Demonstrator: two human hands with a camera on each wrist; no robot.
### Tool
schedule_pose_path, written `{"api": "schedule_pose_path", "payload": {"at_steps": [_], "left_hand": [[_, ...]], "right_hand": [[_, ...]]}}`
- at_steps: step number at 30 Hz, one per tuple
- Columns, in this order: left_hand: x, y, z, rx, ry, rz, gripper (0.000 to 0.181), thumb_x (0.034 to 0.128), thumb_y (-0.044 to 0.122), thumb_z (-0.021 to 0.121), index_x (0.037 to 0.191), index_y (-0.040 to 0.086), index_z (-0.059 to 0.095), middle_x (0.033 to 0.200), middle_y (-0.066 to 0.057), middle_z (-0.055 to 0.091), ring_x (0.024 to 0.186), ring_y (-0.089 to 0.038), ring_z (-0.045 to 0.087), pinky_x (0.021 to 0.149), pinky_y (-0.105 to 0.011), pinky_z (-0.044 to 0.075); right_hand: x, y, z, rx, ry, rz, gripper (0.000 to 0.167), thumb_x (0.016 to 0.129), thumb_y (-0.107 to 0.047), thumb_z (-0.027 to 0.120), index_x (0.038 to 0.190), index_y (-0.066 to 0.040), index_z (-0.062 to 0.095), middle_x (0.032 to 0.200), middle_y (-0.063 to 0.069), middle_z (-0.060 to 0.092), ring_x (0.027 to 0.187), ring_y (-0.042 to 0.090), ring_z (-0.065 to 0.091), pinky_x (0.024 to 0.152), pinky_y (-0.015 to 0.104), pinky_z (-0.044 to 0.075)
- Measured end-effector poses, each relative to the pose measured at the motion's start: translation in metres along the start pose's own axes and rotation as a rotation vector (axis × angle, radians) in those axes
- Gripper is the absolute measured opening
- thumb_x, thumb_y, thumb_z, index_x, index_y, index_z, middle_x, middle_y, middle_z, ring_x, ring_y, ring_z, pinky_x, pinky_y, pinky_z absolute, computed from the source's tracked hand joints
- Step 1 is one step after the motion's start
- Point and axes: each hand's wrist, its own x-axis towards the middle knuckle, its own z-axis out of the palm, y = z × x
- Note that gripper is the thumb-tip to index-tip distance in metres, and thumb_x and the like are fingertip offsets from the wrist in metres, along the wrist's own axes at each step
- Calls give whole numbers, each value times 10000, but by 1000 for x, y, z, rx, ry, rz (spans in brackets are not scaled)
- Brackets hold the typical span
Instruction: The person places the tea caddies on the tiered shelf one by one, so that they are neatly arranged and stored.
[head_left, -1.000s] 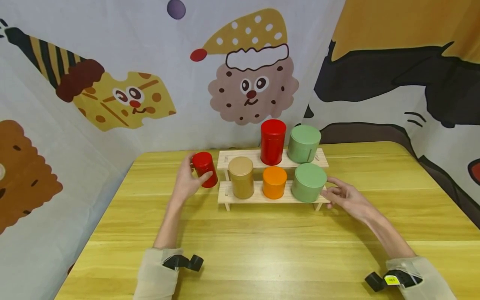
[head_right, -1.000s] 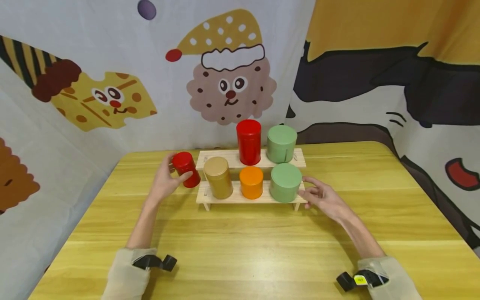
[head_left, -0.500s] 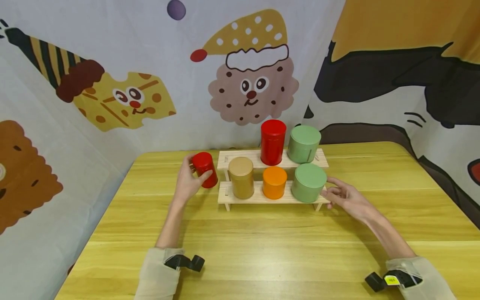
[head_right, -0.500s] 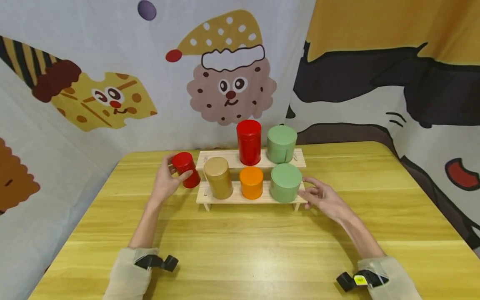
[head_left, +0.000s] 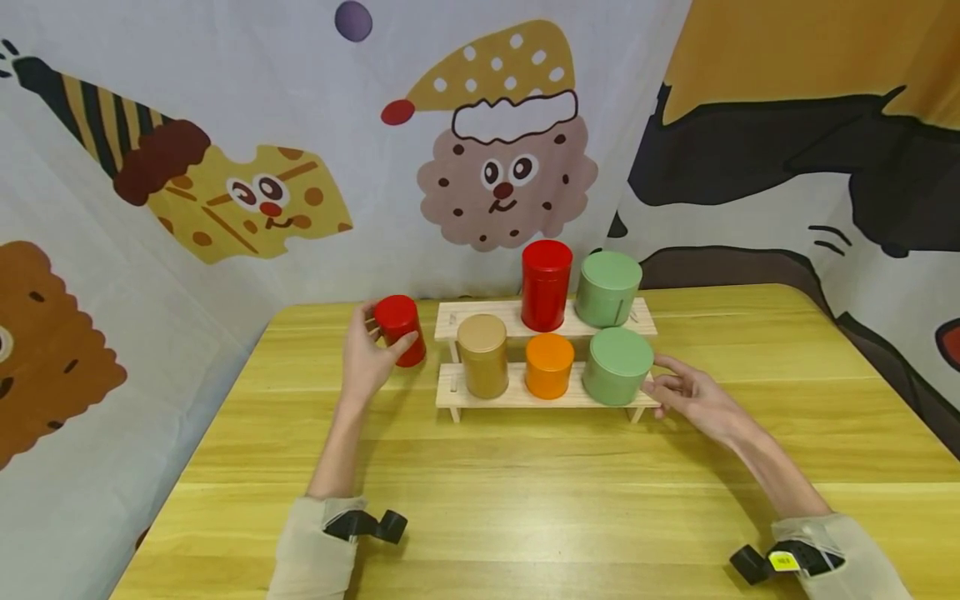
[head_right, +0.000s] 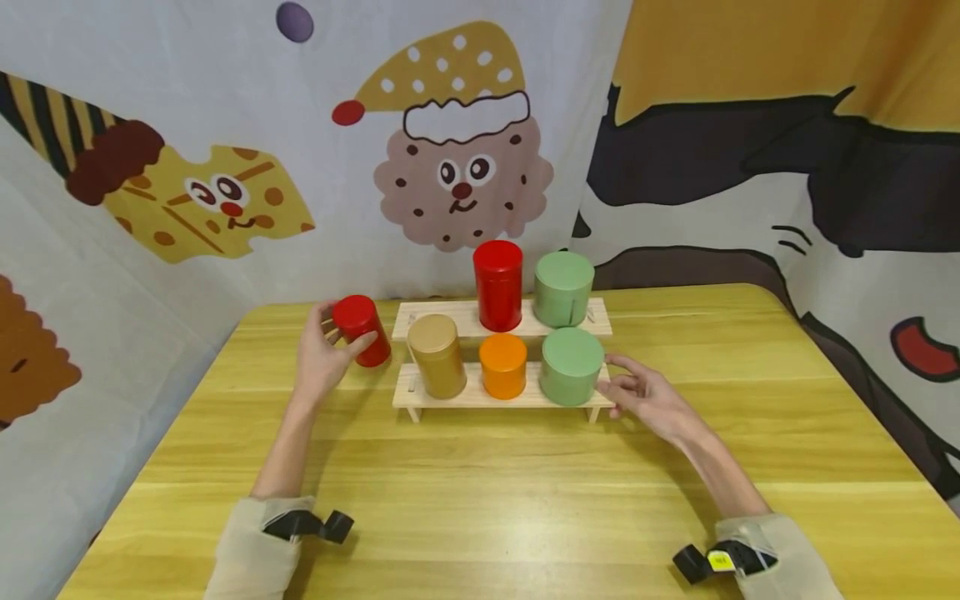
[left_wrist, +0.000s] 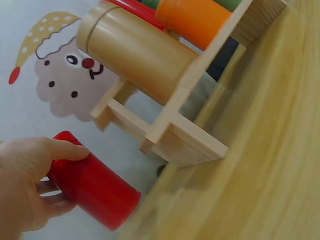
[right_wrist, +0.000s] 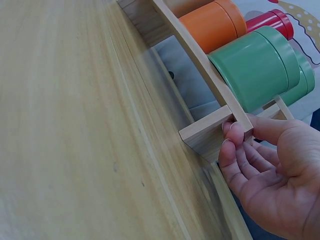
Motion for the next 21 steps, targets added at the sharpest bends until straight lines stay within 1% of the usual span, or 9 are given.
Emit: {"api": "schedule_pose_path", "payload": {"at_steps": [6, 12, 16, 21], "left_hand": [[-1, 13, -5, -5, 48, 59, 695, 816, 11, 818, 1397, -63, 445, 1347, -211, 530, 1213, -362, 526, 1074, -461, 439], [-3, 28, -4, -6, 86, 110, 703, 827, 27, 814, 1425, -35, 450, 1365, -182, 545, 1211, -322, 534, 1078, -418, 438], [-3, 38, -2, -38, 111, 159, 687, 824, 34, 822, 1415, -12, 474, 1346, -148, 568, 1200, -285, 541, 1064, -399, 447], [-4, 51, 1, -79, 137, 213, 670, 815, 42, 834, 1396, -2, 504, 1323, -144, 587, 1179, -277, 553, 1041, -398, 461]], "right_hand": [[0, -1, 0, -1, 4, 8, 673, 1052, -177, 557, 1552, 87, 193, 1124, 193, 641, 778, 188, 647, 820, 250, 523], [0, 0, 0, -1, 9, 31, 681, 1049, -188, 564, 1555, 81, 194, 1142, 197, 639, 786, 198, 652, 829, 254, 525], [0, 0, 0, 8, 9, 34, 680, 1048, -183, 566, 1554, 81, 197, 1153, 203, 639, 788, 204, 656, 826, 261, 533], [0, 1, 0, 6, 9, 32, 684, 1048, -185, 566, 1557, 81, 194, 1169, 216, 635, 795, 206, 659, 837, 253, 530]]}}
